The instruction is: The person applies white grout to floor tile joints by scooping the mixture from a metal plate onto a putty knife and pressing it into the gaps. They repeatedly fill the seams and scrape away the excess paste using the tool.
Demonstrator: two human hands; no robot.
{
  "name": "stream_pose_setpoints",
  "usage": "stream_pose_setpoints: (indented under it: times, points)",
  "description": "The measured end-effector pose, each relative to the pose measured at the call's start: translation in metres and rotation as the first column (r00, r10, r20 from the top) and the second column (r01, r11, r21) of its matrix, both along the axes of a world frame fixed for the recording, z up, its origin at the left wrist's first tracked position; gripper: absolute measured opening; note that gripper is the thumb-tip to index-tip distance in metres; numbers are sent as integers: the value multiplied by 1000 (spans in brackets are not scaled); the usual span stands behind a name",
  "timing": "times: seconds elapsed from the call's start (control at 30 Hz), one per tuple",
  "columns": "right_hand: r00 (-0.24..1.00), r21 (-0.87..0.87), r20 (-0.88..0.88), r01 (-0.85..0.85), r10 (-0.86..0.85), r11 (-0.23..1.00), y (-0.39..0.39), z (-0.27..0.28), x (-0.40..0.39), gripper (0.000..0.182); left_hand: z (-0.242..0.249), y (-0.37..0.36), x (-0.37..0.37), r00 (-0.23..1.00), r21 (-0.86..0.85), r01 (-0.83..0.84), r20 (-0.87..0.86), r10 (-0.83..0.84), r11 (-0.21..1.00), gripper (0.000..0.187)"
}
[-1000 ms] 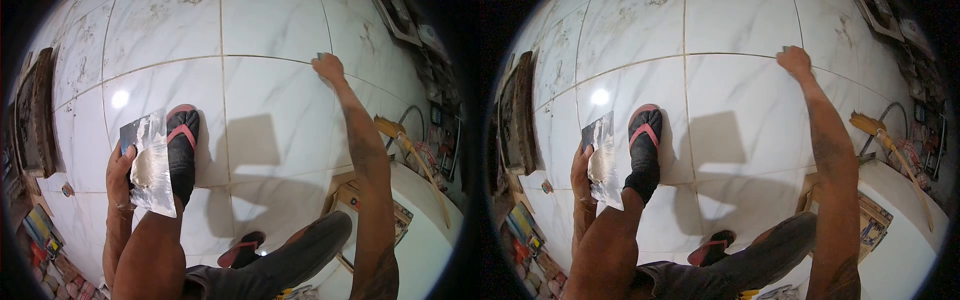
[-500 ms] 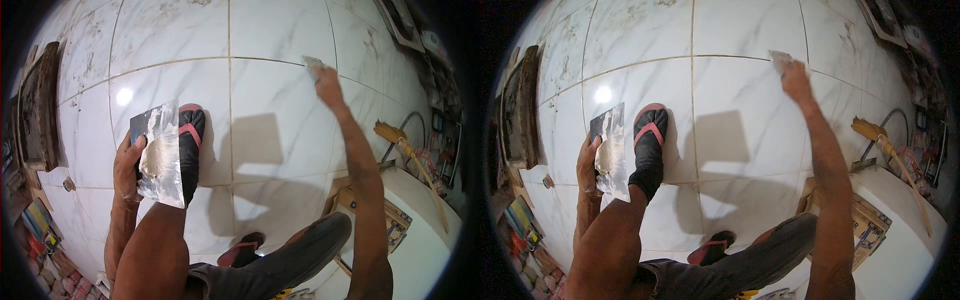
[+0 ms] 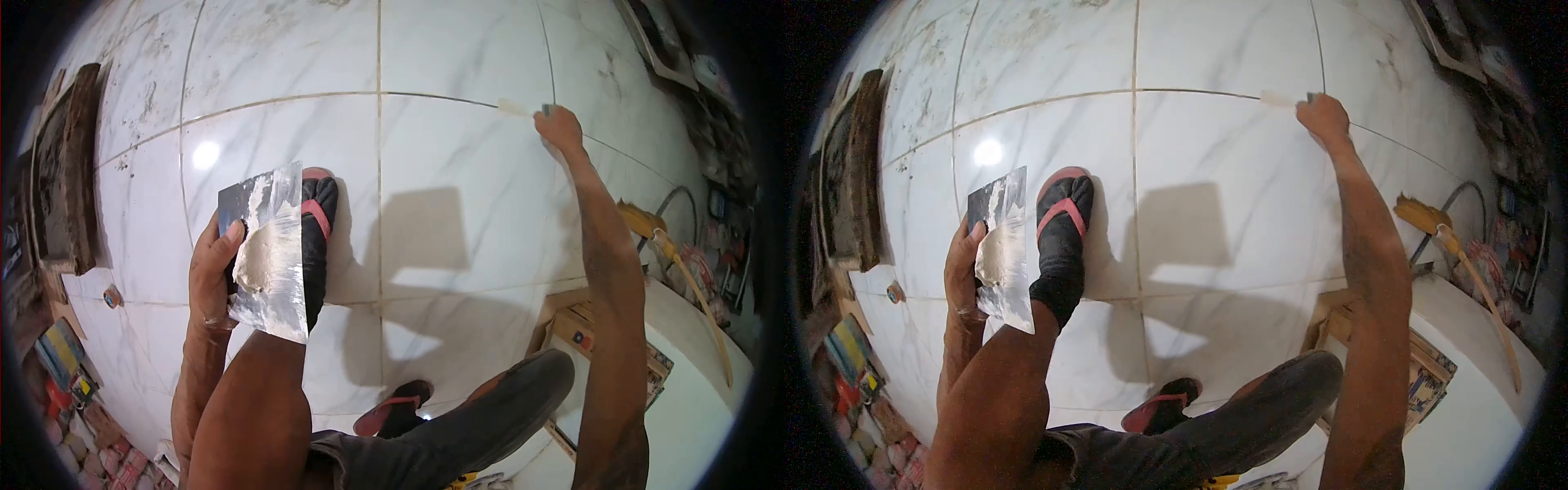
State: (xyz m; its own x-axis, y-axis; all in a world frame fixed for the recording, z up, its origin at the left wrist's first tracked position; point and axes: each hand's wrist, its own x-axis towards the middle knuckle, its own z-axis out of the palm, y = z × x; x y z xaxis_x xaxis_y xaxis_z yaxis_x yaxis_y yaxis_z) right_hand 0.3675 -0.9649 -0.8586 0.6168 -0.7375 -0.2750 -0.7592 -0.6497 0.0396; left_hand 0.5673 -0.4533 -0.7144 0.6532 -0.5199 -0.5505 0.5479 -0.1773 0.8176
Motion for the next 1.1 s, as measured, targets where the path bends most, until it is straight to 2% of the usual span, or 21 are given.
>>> stream_pose_setpoints:
  times: [0.07,0.13,0.2,0.3,0.37,0.4,0.43,0.53,0.57,0.63,0.67,0.73,0.83,0.93,1.0,1.03,1.1]
  points:
    - [996,-62,87,-1,6,998,28,-10,36,40,2,3,-1,1000,21,-7,-8,7,1000,59]
    - [988,-28,126,-88,90,996,71,-9,71,41,2,0,-3,999,10,-23,-30,23,1000,59]
    - [965,-67,147,-210,217,975,104,-15,95,41,3,-3,-3,1000,-5,-10,-25,10,1000,59]
    - [964,81,215,-177,156,981,121,15,114,42,3,-9,-2,1000,-29,19,-6,-19,999,61]
    - [961,409,265,-39,-78,912,90,22,107,45,2,-8,-3,1000,-25,12,-20,-13,1000,63]
    - [929,234,363,-164,71,958,74,23,97,47,1,-6,-2,1000,-22,3,-22,-4,1000,62]
    - [926,356,375,-92,-51,930,81,51,92,38,0,-5,-1,1000,-20,-6,-23,5,1000,61]
    - [843,35,501,-245,195,969,81,44,64,30,-2,0,-1,999,-28,-23,-31,22,999,61]
    - [829,-137,400,-366,389,920,78,24,50,33,-2,0,-1,999,-34,-26,-34,24,999,61]
    - [714,-411,104,-603,692,684,78,-39,23,41,0,-2,-1,999,-30,-13,-30,12,999,61]
    - [767,-384,52,-576,640,722,104,-46,10,50,2,-3,-2,1000,-25,-7,-29,6,1000,60]
    - [793,-265,87,-565,603,781,123,-33,-2,52,3,-7,0,1000,-23,9,-3,-9,1000,59]
    - [762,-106,170,-616,624,781,113,0,-13,47,3,-6,-1,1000,-27,2,13,-2,1000,60]
    - [843,-206,236,-442,483,873,80,26,-10,36,-1,-7,-4,1000,-44,-9,-29,8,999,60]
    - [972,-153,133,-174,195,973,49,19,4,33,0,-10,-3,999,-68,-4,-51,1,998,60]
    - [997,-131,72,-27,37,991,42,16,11,34,2,-11,-4,998,-76,7,-62,-12,997,60]
    - [998,-65,54,-21,24,998,44,4,36,38,3,-13,-5,997,-77,32,-63,-37,996,62]
